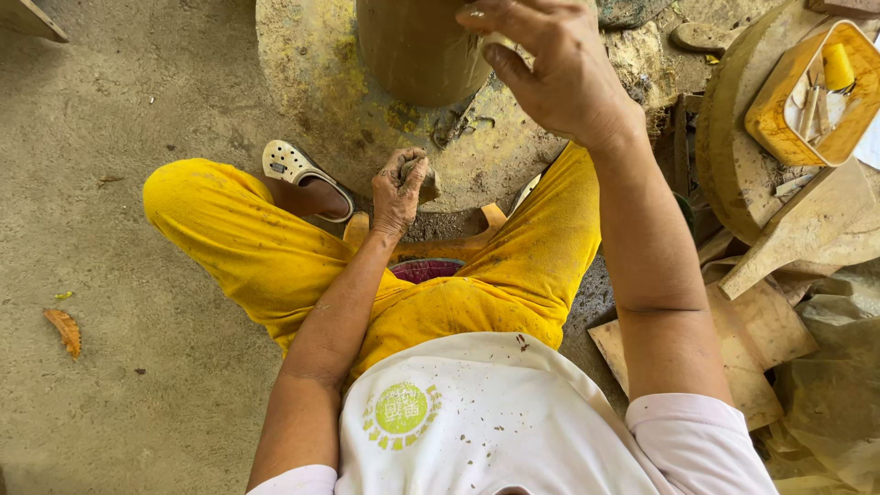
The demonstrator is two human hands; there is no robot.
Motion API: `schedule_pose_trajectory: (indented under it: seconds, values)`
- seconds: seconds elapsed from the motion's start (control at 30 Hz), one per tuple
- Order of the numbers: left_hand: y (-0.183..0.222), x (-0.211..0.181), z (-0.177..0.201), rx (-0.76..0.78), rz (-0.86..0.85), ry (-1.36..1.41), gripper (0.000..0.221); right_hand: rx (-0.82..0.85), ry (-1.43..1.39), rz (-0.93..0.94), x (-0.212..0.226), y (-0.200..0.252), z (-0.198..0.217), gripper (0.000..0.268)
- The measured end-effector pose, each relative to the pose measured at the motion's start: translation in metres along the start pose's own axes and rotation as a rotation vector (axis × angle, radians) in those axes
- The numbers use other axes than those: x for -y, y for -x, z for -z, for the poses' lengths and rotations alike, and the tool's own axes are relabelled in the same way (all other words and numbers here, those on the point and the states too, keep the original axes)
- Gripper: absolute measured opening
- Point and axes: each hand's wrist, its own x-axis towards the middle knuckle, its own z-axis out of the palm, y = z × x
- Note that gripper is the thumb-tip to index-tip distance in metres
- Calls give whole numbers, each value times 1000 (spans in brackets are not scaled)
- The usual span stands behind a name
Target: The person prepares a clay handle by rolling a piece of clay on a wooden board and then attaches it to the side of a tall clay vessel.
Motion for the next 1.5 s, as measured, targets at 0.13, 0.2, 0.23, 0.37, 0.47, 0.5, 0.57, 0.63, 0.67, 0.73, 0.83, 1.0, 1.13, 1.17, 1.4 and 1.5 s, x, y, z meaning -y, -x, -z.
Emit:
schedule_pose_trajectory:
  seconds: [0.13, 0.2, 0.23, 0.37, 0.47, 0.5, 0.57, 0.63, 0.67, 0.73, 0.83, 1.0, 1.13, 1.17, 1.4, 1.5]
  values:
    - [2, 2, -2, 26, -25, -26, 26, -131, -154, -120, -16, 18, -21, 30]
    - [1, 3, -4, 52, -33, -29, 25, -212, -301, -183, -22, 24, -39, 25]
    - [2, 5, -5, 67, -40, -22, 25, -254, -383, -242, -23, 27, -51, 22]
    - [12, 17, -10, 101, 120, 144, 26, -232, -444, -249, -27, 41, -86, 29]
    - [18, 20, -15, -7, -129, 154, 26, -436, -580, -375, -33, 45, -93, 28]
    - [22, 20, -11, -20, -95, 58, 25, -374, -565, -372, -33, 47, -97, 29]
    - [26, 19, 2, -34, -29, -140, 25, -263, -531, -370, -34, 57, -105, 31]
    - [20, 13, 18, -110, -140, -32, 28, -287, -589, -573, -38, 67, -116, 26]
    - [17, 9, 25, -151, -194, 25, 29, -292, -620, -673, -41, 73, -122, 24]
    - [11, 4, 40, -250, -209, -61, 31, -153, -388, -916, -46, 89, -139, 19]
    - [4, 0, 47, -297, -150, -119, 32, -38, 105, -697, -46, 112, -178, 36]
    - [8, -2, 31, -204, 12, -103, 31, 162, 85, -841, -66, 127, -218, 30]
    - [16, -4, 20, -219, -13, -232, 29, 177, 18, -1017, -73, 123, -209, 27]
    - [17, -2, 18, -204, -20, -213, 28, 174, 15, -1044, -69, 121, -203, 25]
    - [15, 25, 2, -105, 112, 222, 28, 199, -60, -961, -6, 120, -133, 38]
    - [21, 12, -5, -160, 237, 418, 28, 144, -232, -963, 9, 125, -105, 38]
